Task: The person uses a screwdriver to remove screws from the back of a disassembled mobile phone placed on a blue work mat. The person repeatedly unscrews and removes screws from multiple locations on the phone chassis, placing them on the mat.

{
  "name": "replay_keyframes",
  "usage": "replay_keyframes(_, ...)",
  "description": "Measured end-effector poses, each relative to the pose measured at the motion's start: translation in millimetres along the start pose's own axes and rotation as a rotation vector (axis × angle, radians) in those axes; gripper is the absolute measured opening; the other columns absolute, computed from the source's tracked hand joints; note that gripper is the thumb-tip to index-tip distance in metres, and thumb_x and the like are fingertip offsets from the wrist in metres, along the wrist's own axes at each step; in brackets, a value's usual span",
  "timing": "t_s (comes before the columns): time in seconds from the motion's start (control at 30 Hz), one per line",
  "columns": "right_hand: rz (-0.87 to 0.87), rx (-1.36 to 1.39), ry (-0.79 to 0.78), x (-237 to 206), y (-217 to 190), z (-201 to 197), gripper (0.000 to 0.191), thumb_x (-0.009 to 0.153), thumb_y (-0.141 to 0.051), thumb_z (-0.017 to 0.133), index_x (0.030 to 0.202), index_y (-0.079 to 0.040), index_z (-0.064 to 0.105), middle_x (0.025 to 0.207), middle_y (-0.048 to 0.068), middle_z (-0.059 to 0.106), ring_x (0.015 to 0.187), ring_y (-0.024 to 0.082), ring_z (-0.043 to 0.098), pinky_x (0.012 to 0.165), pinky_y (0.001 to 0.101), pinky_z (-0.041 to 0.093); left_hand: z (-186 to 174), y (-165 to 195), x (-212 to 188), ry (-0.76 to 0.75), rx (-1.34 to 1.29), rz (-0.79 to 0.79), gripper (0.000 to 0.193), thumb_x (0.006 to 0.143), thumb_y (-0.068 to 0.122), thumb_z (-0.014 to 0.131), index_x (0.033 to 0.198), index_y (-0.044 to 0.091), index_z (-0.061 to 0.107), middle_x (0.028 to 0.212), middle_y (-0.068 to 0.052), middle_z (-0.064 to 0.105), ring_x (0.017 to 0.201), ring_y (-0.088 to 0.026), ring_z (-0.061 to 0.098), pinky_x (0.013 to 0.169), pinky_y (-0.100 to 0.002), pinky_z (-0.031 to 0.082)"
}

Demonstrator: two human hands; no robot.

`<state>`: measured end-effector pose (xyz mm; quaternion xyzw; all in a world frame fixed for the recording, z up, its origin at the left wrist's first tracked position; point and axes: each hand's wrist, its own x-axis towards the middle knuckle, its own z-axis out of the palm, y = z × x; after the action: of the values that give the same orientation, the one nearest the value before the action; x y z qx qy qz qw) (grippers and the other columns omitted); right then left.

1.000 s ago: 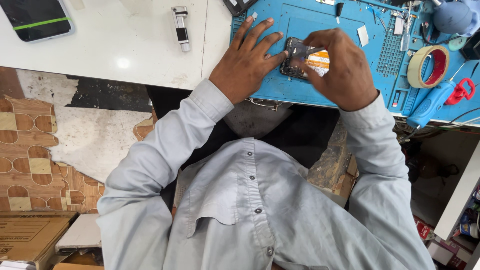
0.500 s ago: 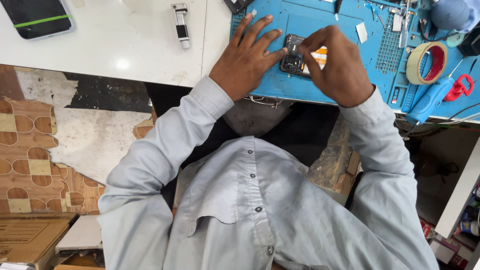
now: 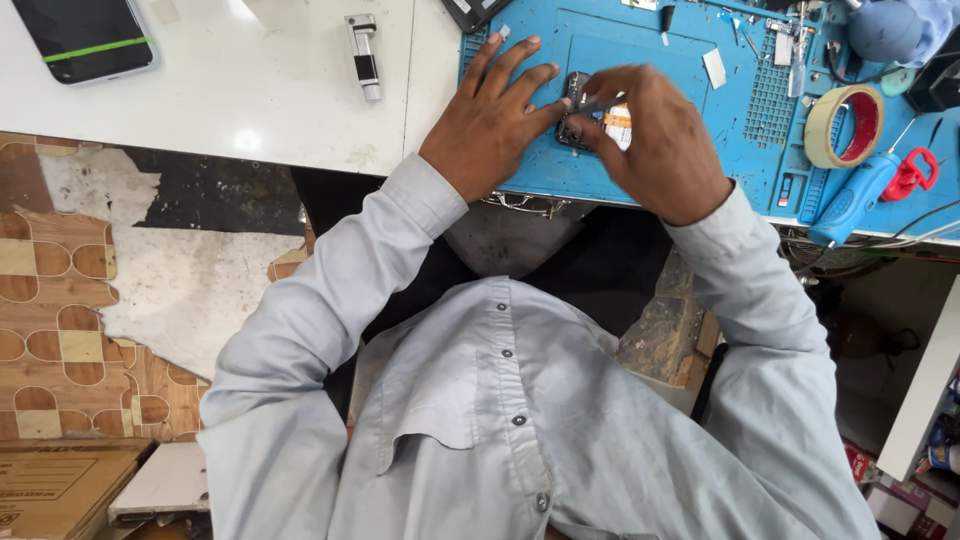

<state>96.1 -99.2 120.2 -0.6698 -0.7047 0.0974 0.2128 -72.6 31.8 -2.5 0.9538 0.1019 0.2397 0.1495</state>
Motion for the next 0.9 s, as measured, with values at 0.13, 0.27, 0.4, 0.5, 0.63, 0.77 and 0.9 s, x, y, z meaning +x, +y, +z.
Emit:
replay_keyframes(0.13, -0.04, 0.076, -0.02, 3.7, 0.1, 0.4, 0.025, 0.109, 0.003, 0.069, 0.118, 0.003, 0.045, 0.115, 0.017, 0.068, 0.109, 0.031, 0.072, 0.094, 0.0403, 0.059, -0.5, -0.2, -2.7, 0.018, -0.019, -0.007, 0.029, 0.109, 0.013, 0.061, 0.134, 0.022, 0.072, 0.149, -0.008, 0.056, 0.152, -0.03, 0.034, 0.131, -0.054, 0.017)
replay_keyframes(0.27, -0.003, -0.012, -0.015, 3.8, 3.3, -1.5, 0.03, 0.106, -0.001, 0.074, 0.12, 0.002, 0.047, 0.116, 0.017, 0.07, 0.106, 0.033, 0.073, 0.089, 0.0405, 0.058, 0.2, -1.7, -1.4, -0.004, 0.012, -0.001, 0.03, 0.108, 0.012, 0.061, 0.134, 0.021, 0.073, 0.148, -0.008, 0.056, 0.152, -0.03, 0.035, 0.131, -0.054, 0.018)
replay_keyframes(0.4, 0.023, 0.197, -0.06, 2.6, 9.1, -5.7, 0.028, 0.107, 0.004, 0.067, 0.115, 0.002, 0.04, 0.12, 0.017, 0.071, 0.114, 0.031, 0.075, 0.103, 0.0379, 0.06, -0.6, -2.4, -1.4, 0.007, 0.009, 0.002, 0.029, 0.108, 0.011, 0.06, 0.133, 0.021, 0.073, 0.147, -0.008, 0.057, 0.152, -0.03, 0.035, 0.131, -0.054, 0.017)
replay_keyframes(0.5, 0.065, 0.104, -0.003, 2.6, 12.3, -4.8, 0.038, 0.106, 0.001, 0.076, 0.121, 0.004, 0.04, 0.119, 0.018, 0.072, 0.112, 0.033, 0.074, 0.099, 0.0396, 0.058, -0.7, -2.1, -1.4, 0.007, -0.011, -0.001, 0.029, 0.108, 0.011, 0.06, 0.132, 0.021, 0.073, 0.147, -0.008, 0.057, 0.152, -0.031, 0.035, 0.13, -0.054, 0.018)
replay_keyframes(0.63, 0.044, 0.149, -0.039, 1.0, 14.8, -4.8, 0.039, 0.105, 0.001, 0.075, 0.118, 0.004, 0.039, 0.119, 0.02, 0.071, 0.112, 0.032, 0.074, 0.097, 0.0379, 0.059, -0.4, -3.0, -1.0, 0.002, -0.019, 0.002, 0.029, 0.109, 0.011, 0.06, 0.133, 0.02, 0.073, 0.148, -0.009, 0.057, 0.152, -0.031, 0.035, 0.131, -0.054, 0.017)
replay_keyframes(0.77, -0.008, 0.137, -0.056, -1.2, 15.7, -4.3, 0.032, 0.108, 0.004, 0.071, 0.115, 0.003, 0.039, 0.119, 0.019, 0.072, 0.113, 0.031, 0.075, 0.099, 0.0381, 0.06, -0.2, -3.1, -1.0, 0.002, -0.009, 0.006, 0.028, 0.108, 0.012, 0.061, 0.132, 0.02, 0.074, 0.147, -0.009, 0.058, 0.152, -0.031, 0.036, 0.131, -0.055, 0.017)
replay_keyframes(0.9, 0.079, 0.004, -0.01, 1.4, 18.6, -2.0, 0.045, 0.103, -0.007, 0.084, 0.118, 0.003, 0.042, 0.112, 0.019, 0.072, 0.104, 0.032, 0.074, 0.091, 0.0388, 0.06, -0.5, -2.7, -1.4, 0.009, -0.012, 0.006, 0.027, 0.109, 0.013, 0.061, 0.132, 0.02, 0.073, 0.147, -0.008, 0.059, 0.152, -0.031, 0.036, 0.131, -0.054, 0.017)
